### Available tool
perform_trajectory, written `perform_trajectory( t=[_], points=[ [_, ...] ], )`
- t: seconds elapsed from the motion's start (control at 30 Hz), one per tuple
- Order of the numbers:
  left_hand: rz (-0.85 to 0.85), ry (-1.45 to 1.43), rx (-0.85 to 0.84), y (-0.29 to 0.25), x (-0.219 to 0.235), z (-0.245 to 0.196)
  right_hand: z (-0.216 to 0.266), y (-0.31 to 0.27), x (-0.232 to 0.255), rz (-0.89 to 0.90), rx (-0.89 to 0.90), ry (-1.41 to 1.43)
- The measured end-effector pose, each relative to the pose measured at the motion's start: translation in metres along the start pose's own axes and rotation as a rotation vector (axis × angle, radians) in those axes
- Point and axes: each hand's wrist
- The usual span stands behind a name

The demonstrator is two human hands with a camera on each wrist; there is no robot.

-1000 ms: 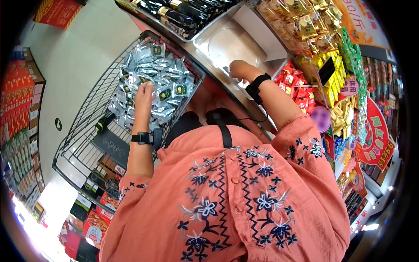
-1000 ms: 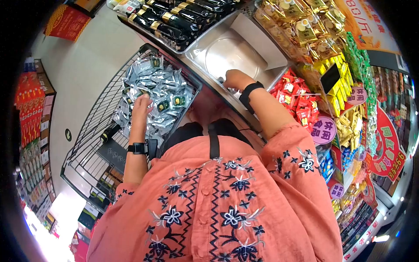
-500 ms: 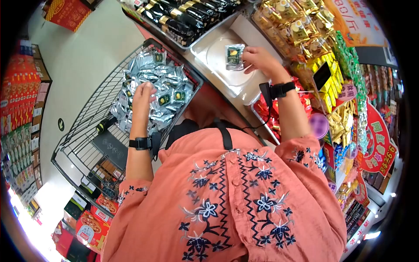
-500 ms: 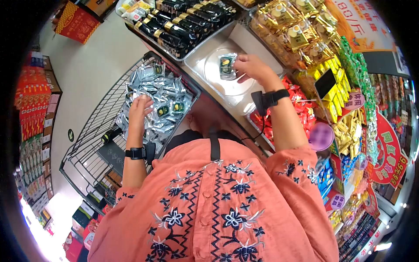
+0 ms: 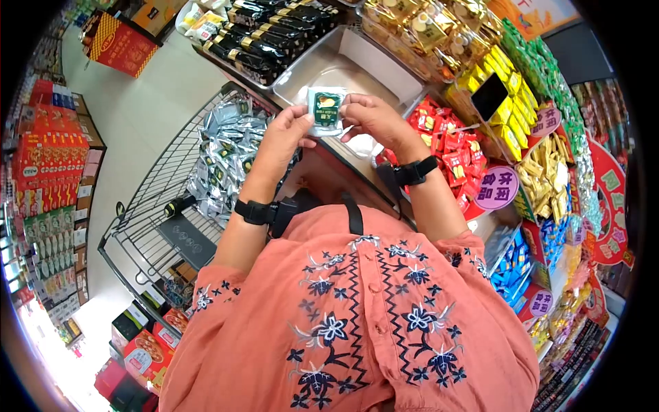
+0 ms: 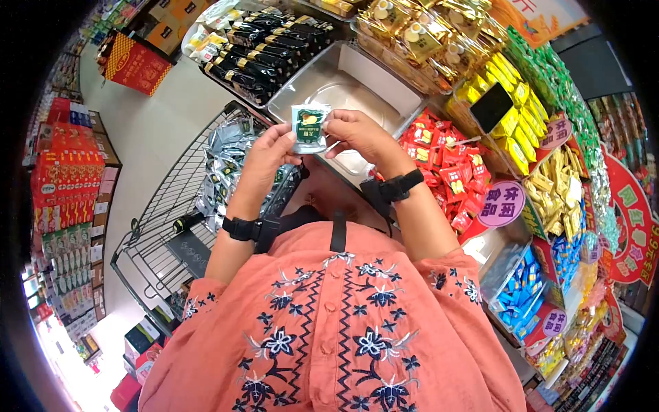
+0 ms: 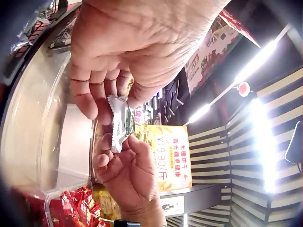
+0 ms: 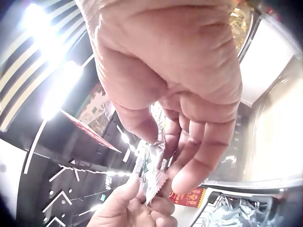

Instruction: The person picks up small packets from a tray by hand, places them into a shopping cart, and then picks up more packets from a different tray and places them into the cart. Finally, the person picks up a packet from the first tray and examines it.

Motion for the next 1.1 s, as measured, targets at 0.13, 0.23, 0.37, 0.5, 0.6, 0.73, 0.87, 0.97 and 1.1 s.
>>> perform_trajectory(
  t=[0.13,0.23,0.37,0.5,0.6,0.73,0.87,0.97,1.1],
  points=[
    [-0.072,-0.099,-0.035,-0.008,-0.018,0.013,-0.005,-0.015,-0.005,-0.044,0.026,0.072],
    [-0.075,-0.183,-0.004,-0.016,-0.033,0.019,-0.007,-0.024,-0.007,-0.052,0.070,0.057],
    [0.002,-0.086,0.058,-0.025,-0.041,0.021,-0.012,-0.029,0.001,-0.116,0.109,0.118],
    [-0.023,0.007,-0.039,-0.027,-0.038,0.010,0.002,-0.041,0.012,-0.089,0.144,-0.171],
    [-0.014,0.121,-0.047,-0.025,-0.038,0.002,0.004,-0.046,0.013,0.004,0.181,-0.275],
    [0.021,0.102,-0.022,-0.027,-0.040,0.003,0.006,-0.048,0.004,-0.145,0.236,-0.146],
    [-0.025,-0.038,-0.085,-0.030,-0.050,0.005,0.014,-0.058,0.004,-0.177,0.257,0.029],
    [-0.009,-0.041,-0.098,-0.029,-0.049,0.009,0.009,-0.057,0.008,-0.108,0.233,-0.020],
    [0.014,0.009,-0.068,-0.031,-0.050,0.006,0.004,-0.053,0.009,-0.134,0.255,-0.027]
  ],
)
Point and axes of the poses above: each hand's wrist, its own y-axis towards the middle knuckle, its own x-axis out of the back of the hand, z = x × y, and after that the axes turned 12 degrees about -y, right-handed
